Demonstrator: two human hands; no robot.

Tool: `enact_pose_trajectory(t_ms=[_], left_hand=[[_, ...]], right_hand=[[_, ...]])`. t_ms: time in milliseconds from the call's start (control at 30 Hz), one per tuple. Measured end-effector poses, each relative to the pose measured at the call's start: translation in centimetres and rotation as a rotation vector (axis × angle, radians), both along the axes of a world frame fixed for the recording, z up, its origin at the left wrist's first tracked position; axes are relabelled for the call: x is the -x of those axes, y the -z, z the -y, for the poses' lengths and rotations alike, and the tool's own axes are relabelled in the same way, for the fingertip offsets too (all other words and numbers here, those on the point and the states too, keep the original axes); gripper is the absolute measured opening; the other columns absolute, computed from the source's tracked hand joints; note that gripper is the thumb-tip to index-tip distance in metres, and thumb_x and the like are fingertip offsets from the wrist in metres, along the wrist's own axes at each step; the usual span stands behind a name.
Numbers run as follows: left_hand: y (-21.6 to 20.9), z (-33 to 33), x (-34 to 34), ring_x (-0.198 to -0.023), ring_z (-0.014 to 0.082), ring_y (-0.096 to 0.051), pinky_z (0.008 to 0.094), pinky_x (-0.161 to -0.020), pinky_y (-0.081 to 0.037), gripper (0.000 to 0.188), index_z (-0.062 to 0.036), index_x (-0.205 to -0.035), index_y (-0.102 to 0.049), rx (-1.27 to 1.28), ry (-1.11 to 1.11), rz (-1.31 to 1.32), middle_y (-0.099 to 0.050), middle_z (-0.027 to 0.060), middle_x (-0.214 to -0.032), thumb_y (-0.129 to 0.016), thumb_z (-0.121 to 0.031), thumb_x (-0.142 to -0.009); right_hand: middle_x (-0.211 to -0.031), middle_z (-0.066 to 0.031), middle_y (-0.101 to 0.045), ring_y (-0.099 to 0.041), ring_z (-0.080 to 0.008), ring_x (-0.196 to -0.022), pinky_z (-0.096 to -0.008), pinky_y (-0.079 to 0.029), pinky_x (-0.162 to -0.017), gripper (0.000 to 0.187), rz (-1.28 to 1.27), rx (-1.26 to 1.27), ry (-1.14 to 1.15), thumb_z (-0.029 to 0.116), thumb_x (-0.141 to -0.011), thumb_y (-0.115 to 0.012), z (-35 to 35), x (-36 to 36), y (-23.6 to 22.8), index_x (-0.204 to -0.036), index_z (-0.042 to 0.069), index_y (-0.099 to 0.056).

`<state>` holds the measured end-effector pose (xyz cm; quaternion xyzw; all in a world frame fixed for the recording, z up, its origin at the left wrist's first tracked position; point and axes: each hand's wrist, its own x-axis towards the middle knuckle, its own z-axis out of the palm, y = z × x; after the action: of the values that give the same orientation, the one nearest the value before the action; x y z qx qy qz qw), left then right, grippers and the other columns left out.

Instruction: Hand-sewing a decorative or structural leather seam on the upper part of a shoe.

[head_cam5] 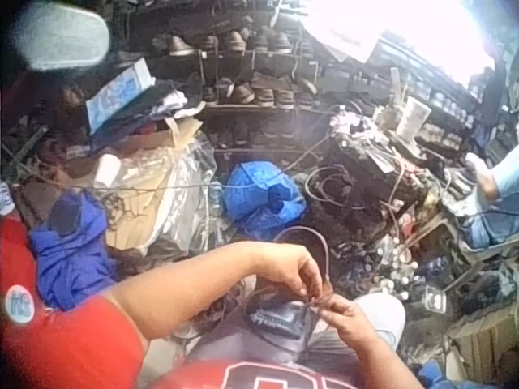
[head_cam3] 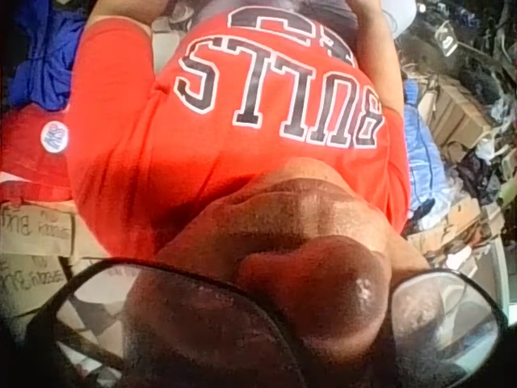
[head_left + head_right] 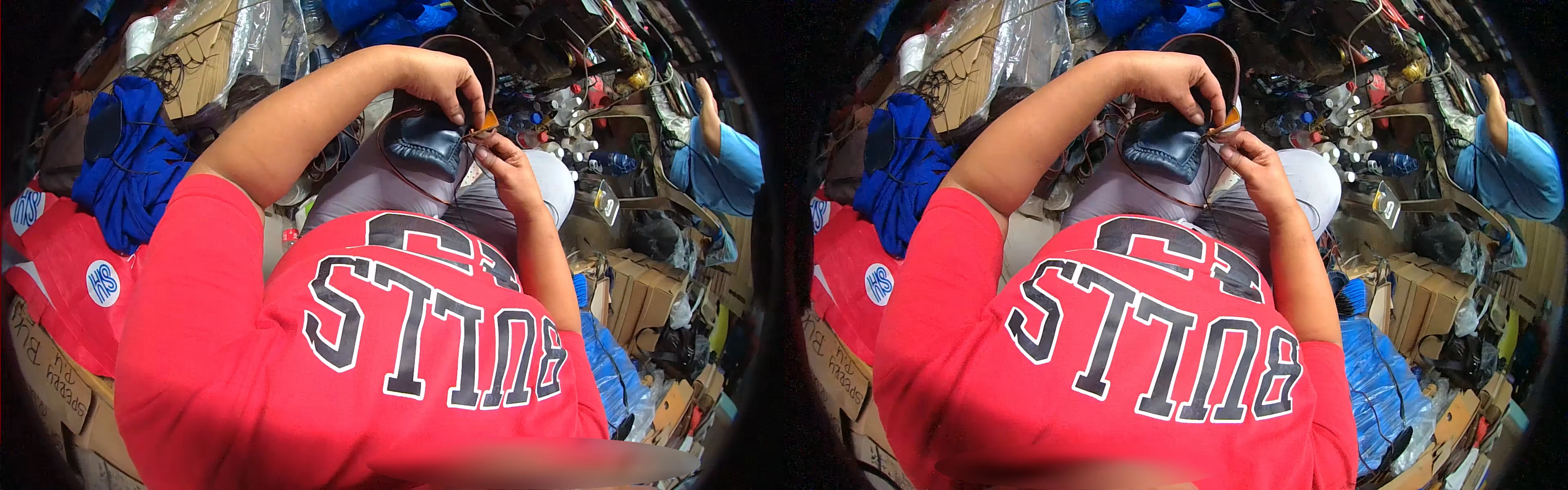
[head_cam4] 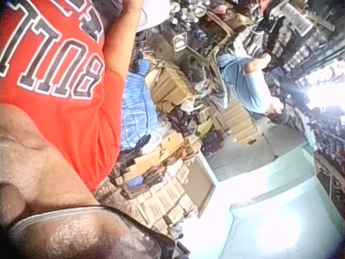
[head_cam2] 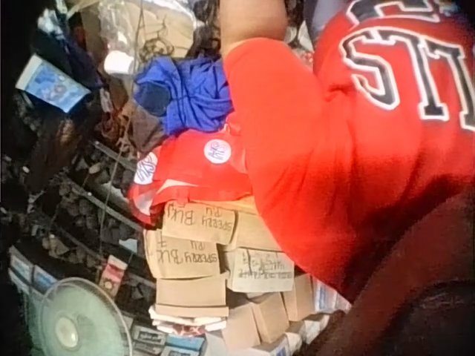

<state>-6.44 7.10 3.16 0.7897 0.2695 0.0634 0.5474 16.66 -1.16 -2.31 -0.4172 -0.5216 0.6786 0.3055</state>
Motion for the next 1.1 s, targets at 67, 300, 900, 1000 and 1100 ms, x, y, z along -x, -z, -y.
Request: enact_pose_trajectory(t_ms=[67, 300, 900, 1000, 1100], left_hand=[[0.1, 0.0, 0.0, -0.085, 0.0127, -0.06, 0.0268, -0.084, -0.045, 0.029, -0.005, -0.102, -0.068, -0.008, 0.01, 0.013, -0.069, 0.0047, -0.094, -0.068, -0.002, -0.073], [0.6, 0.0, 0.0, -0.085, 0.0136, -0.06, 0.0267, -0.083, -0.045, 0.029, -0.005, -0.101, -0.068, -0.034, -0.008, 0.044, -0.069, 0.0053, -0.093, -0.068, -0.002, -0.072], [0.3, 1.2, -0.1, -0.081, 0.0139, -0.063, 0.0278, -0.079, -0.048, 0.028, -0.006, -0.096, -0.069, -0.121, -0.103, 0.095, -0.07, 0.0047, -0.089, -0.069, 0.0, -0.069], [0.4, 1.6, 0.4, -0.083, 0.0179, -0.062, 0.0289, -0.08, -0.047, 0.028, -0.007, -0.094, -0.07, -0.094, -0.142, 0.072, -0.069, 0.0053, -0.089, -0.07, -0.001, -0.067], [0.5, 2.5, 1.1, -0.093, 0.0212, -0.059, 0.0337, -0.085, -0.044, 0.031, -0.0102, -0.094, -0.07, -0.42, -0.172, 0.156, -0.066, 0.0032, -0.092, -0.072, -0.005, -0.064]], right_hand=[[-0.091, 0.0037, -0.057, -0.048, -0.0072, -0.09, -0.022, -0.036, -0.084, 0.015, 0.0, 0.013, -0.027, 0.011, -0.086, -0.061, -0.4, -0.2, 0.1, -0.099, 0.003, -0.063], [-0.1, 0.0015, -0.059, -0.049, -0.0083, -0.094, -0.0225, -0.035, -0.086, 0.015, -0.035, 0.116, -0.065, 0.01, -0.086, -0.06, -0.7, 0.0, -1.0, -0.1, 0.003, -0.062], [-0.095, -0.0024, -0.064, -0.055, -0.0102, -0.088, -0.0239, -0.041, -0.082, 0.02, -0.142, 0.119, 0.147, 0.006, -0.084, -0.064, 0.8, 1.2, 0.2, -0.103, 0.001, -0.065], [-0.094, -0.0012, -0.063, -0.054, -0.0082, -0.086, -0.0235, -0.041, -0.079, 0.019, -0.085, 0.057, 0.102, 0.007, -0.083, -0.066, 1.0, 0.9, 0.1, -0.101, 0.002, -0.065], [-0.09, 0.0004, -0.063, -0.052, -0.007, -0.082, -0.0223, -0.04, -0.075, 0.016, -0.047, -0.016, 0.169, 0.01, -0.083, -0.068, 1.7, 0.3, 0.3, -0.097, 0.003, -0.065]])
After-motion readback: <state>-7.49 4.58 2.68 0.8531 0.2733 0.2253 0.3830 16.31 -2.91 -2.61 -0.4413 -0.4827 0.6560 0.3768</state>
